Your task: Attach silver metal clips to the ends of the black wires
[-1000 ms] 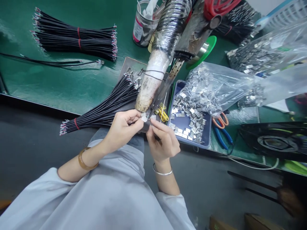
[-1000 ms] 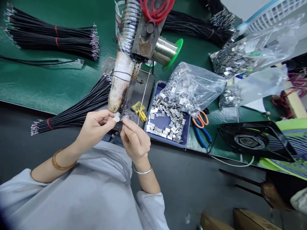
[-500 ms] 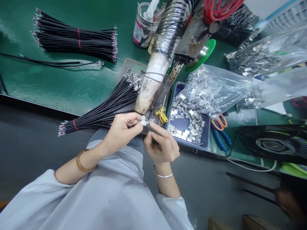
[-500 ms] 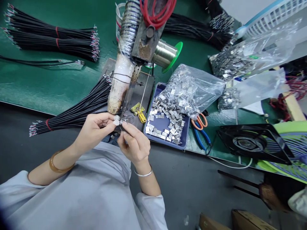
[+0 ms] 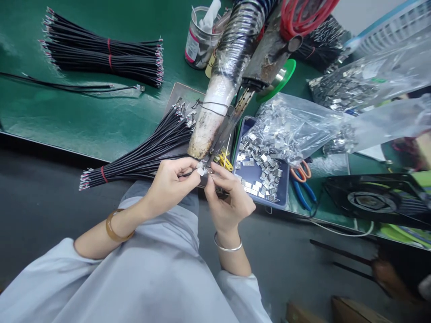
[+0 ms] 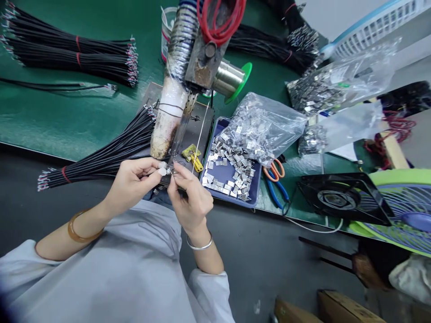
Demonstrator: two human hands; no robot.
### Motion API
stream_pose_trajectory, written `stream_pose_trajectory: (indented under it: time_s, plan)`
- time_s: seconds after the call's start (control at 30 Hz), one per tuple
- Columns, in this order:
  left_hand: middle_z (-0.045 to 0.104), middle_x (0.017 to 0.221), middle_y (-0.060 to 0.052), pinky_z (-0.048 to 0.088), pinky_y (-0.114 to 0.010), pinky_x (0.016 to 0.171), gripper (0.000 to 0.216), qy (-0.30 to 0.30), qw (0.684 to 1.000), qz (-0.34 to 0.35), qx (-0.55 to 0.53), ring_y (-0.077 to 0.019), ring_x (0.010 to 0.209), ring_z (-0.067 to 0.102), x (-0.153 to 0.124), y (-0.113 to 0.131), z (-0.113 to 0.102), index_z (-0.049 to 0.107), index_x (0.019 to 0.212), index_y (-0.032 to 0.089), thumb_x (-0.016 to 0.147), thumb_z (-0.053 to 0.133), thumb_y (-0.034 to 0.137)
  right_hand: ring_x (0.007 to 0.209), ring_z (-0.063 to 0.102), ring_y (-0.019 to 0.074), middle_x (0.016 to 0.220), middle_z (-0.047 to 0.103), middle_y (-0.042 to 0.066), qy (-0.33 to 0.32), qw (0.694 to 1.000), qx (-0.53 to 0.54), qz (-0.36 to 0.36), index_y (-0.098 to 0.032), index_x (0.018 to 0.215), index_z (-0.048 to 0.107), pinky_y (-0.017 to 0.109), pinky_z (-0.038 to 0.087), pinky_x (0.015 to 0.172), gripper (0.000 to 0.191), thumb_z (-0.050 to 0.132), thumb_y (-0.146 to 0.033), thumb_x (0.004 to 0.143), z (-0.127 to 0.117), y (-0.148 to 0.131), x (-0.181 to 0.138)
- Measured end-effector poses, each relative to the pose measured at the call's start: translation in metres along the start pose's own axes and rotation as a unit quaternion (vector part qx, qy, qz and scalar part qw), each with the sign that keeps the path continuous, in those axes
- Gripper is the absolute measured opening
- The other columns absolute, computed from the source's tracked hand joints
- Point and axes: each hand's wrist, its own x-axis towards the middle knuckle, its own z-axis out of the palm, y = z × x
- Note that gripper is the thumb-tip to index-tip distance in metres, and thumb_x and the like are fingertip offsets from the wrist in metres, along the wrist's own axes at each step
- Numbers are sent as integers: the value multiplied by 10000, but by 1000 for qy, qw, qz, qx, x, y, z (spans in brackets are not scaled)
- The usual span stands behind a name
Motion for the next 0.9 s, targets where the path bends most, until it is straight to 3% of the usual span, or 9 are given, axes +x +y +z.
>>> stream_pose_trajectory:
  time_s: [0.2, 0.4, 0.6, 0.77, 0.9]
  plan:
    - [375, 546, 59, 246, -197, 461, 185, 17, 1000, 13, 17, -67, 515, 305, 0, 4, 3, 573, 634, 165, 799, 589, 248, 887, 829, 186, 1024, 843, 48, -4, 1000, 8, 0, -228, 935, 654, 236, 664, 710, 154, 734, -98, 916, 1, 1, 2]
    - [378, 545, 56, 231, -200, 463, 182, 15, 1000, 18, 18, -68, 515, 296, -1, 6, 2, 595, 648, 163, 808, 595, 250, 936, 827, 204, 1074, 838, 45, -12, 1000, 3, 2, -237, 951, 679, 271, 683, 766, 177, 771, -97, 893, -3, -4, 5]
    - [377, 542, 54, 240, -194, 459, 183, 17, 1000, 15, 6, -67, 512, 310, -1, 9, 2, 593, 631, 161, 797, 599, 237, 773, 817, 158, 1097, 835, 56, -26, 1000, -9, -16, -232, 887, 633, 238, 672, 711, 182, 748, -92, 903, -6, -6, 7]
    - [347, 533, 69, 212, -181, 441, 160, 15, 1000, 13, -1, -53, 497, 265, 0, 9, 3, 613, 643, 149, 784, 599, 222, 737, 813, 151, 1098, 835, 58, -40, 999, -12, -12, -230, 867, 604, 220, 655, 662, 189, 729, -96, 914, -9, -6, 7]
    - [343, 533, 73, 212, -180, 436, 170, 15, 1000, 14, 8, -52, 498, 262, 1, 5, 4, 625, 652, 137, 796, 594, 222, 760, 812, 140, 1069, 840, 43, -53, 998, -13, 4, -232, 894, 618, 209, 650, 710, 178, 724, -93, 924, -9, -4, 6]
